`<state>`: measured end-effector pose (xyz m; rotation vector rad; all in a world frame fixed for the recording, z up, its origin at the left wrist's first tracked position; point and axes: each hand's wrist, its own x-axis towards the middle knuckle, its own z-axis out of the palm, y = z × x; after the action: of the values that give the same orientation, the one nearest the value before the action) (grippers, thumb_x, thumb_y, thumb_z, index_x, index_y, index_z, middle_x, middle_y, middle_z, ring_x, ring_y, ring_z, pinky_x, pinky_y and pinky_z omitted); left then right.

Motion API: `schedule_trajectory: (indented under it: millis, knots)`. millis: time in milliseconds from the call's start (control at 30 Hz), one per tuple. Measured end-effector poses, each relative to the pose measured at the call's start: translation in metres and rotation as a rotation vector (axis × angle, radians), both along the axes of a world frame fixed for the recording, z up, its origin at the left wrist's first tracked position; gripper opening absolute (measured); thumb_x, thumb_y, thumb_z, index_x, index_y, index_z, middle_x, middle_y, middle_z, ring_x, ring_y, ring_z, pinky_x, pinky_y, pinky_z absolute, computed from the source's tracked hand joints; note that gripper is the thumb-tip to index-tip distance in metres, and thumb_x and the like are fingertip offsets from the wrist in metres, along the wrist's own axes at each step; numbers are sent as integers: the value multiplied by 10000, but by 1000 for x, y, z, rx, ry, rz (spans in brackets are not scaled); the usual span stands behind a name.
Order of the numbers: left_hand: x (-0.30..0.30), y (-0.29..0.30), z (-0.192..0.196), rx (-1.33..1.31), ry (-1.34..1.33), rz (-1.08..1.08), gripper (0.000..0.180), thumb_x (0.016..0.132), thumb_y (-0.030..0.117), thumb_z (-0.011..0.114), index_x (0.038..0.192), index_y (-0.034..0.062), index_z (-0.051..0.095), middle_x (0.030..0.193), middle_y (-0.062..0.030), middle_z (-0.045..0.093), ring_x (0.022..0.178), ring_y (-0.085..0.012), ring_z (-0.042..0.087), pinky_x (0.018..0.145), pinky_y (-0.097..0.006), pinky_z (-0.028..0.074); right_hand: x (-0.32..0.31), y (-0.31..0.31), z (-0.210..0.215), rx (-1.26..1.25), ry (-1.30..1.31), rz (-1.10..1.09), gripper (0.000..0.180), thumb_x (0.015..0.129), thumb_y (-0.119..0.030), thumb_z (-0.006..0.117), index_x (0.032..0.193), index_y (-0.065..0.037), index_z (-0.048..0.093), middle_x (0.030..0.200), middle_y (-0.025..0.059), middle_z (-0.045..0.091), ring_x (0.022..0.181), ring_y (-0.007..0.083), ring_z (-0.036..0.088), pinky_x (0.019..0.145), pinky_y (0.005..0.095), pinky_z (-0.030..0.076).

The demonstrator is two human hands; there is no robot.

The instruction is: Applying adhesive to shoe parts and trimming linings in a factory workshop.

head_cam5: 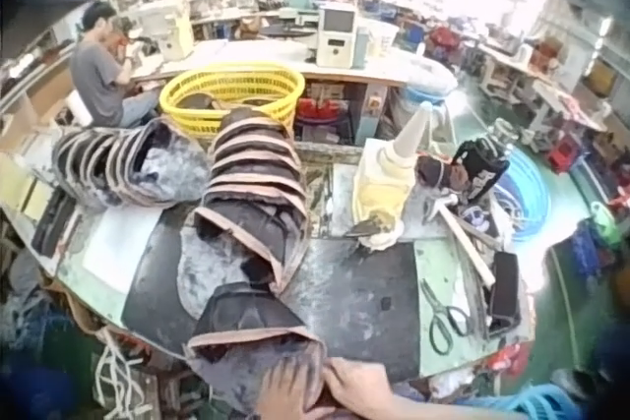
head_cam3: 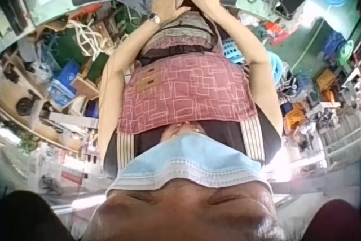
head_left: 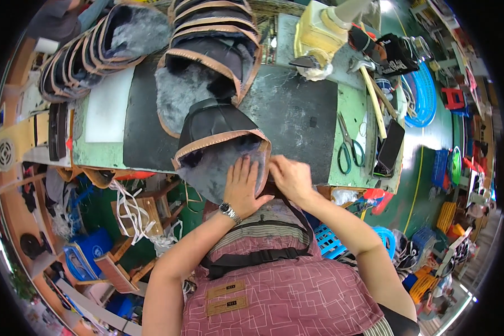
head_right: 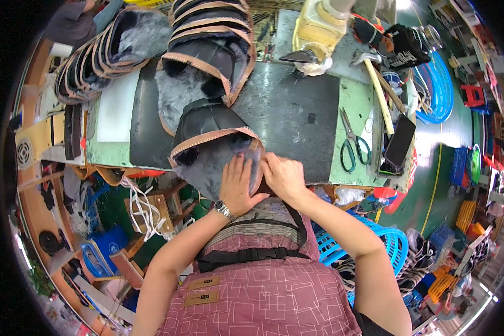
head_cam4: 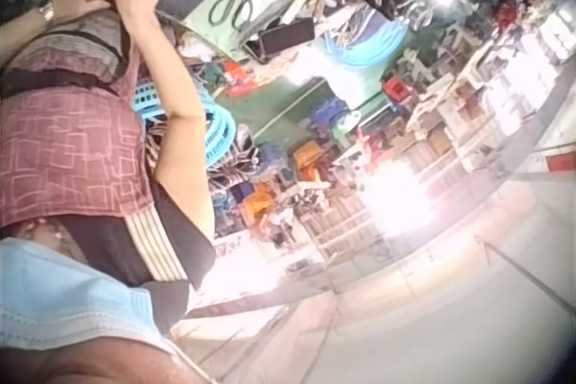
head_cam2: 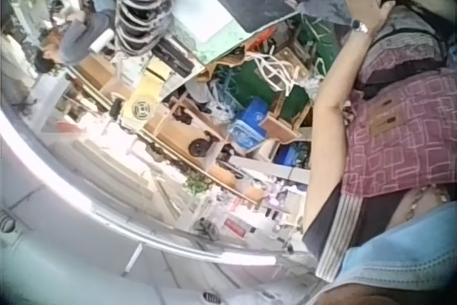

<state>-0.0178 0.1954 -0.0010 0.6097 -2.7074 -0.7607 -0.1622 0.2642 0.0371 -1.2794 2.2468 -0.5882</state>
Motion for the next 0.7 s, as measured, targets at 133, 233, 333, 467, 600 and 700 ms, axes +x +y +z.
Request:
schedule_trajectory:
  millis: [133,233,333,467,600,700]
  knots:
    - [1,6,-41,268,-256,48,473,782,227,522,1201,23,437,1241,-189,397,1179,-413,313,961,-493,288,0,-64,33,-781,123,815,181,719,-106,555,893,-59,566,798,121,613,696,277,610,602,363,487]
    - [30,-36,6,-178,-223,-410,485,718,64,478,1203,75,455,1245,-147,430,1204,-294,360,997,-424,290,-32,-90,4,218,189,658,349,652,-32,582,1000,-26,557,918,170,588,868,283,586,768,371,470]
    - [73,-95,7,-183,-265,-467,382,775,104,485,1155,64,489,1238,-130,455,1194,-279,387,991,-425,298,-36,-75,-23,-266,-12,552,291,673,-8,554,964,-4,557,923,188,591,837,339,583,719,381,489]
    - [38,-65,26,92,-106,33,482,697,226,634,1119,52,480,1177,-192,455,1068,-338,447,899,-431,351,-12,-68,-34,-245,116,468,382,674,34,533,1052,-25,533,912,184,589,846,338,577,735,406,473]
    - [11,-40,-8,-166,-32,228,420,675,244,659,1007,45,495,1133,-166,484,989,-309,474,799,-402,404,-8,-71,-32,-154,3,277,318,712,17,513,1025,-35,536,880,186,588,797,359,576,710,410,474]
    - [20,-51,-18,-222,124,215,254,725,172,641,906,17,550,1019,-144,555,871,-290,538,732,-341,444,-12,-71,-31,-251,-73,249,324,698,-19,534,1023,-14,528,890,211,591,772,375,579,689,435,469]
